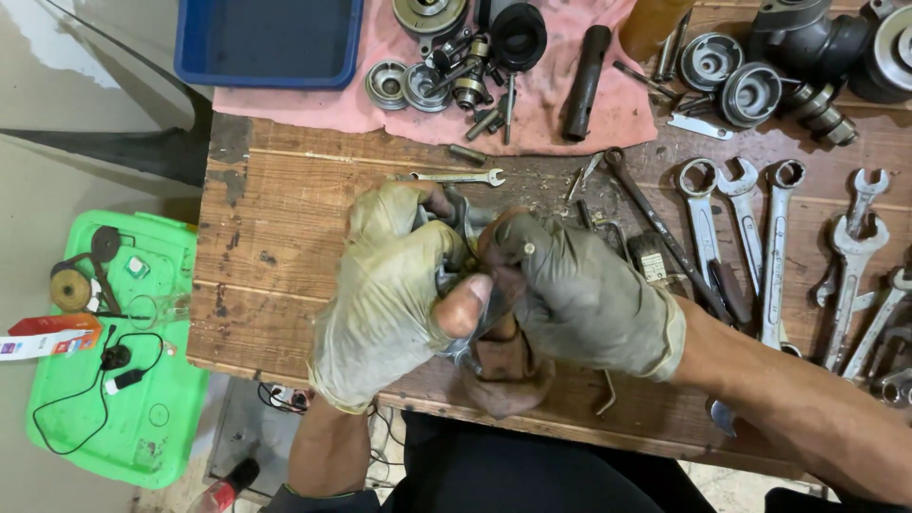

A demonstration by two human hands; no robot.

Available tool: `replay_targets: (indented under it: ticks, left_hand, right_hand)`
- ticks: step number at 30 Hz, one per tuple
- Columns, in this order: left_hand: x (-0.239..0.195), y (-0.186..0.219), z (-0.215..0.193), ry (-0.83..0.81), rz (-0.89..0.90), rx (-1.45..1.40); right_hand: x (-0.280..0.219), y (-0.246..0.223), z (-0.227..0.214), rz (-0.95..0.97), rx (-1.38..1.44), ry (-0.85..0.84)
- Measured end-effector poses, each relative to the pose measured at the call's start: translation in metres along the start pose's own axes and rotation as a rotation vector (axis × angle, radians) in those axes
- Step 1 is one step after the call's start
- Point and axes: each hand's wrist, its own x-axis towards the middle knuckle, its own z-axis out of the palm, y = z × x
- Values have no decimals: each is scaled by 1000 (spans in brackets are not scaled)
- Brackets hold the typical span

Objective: Cleaning and inspecting a motorcycle carburetor component using a rag and a small metal probe on a workbench.

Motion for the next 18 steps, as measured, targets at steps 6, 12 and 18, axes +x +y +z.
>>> replay_targets:
  ticks: [6, 12, 18]
  left_hand:
    - [0, -4, 2, -6, 81, 140]
    - [-1, -6, 4, -4, 52, 90]
    - [-3, -4, 4, -35, 21, 139]
  right_hand:
    - [19, -30, -17, -43, 29, 75]
    - [13, -38, -16, 25, 41, 149]
    - [10, -38, -13, 6, -18, 147]
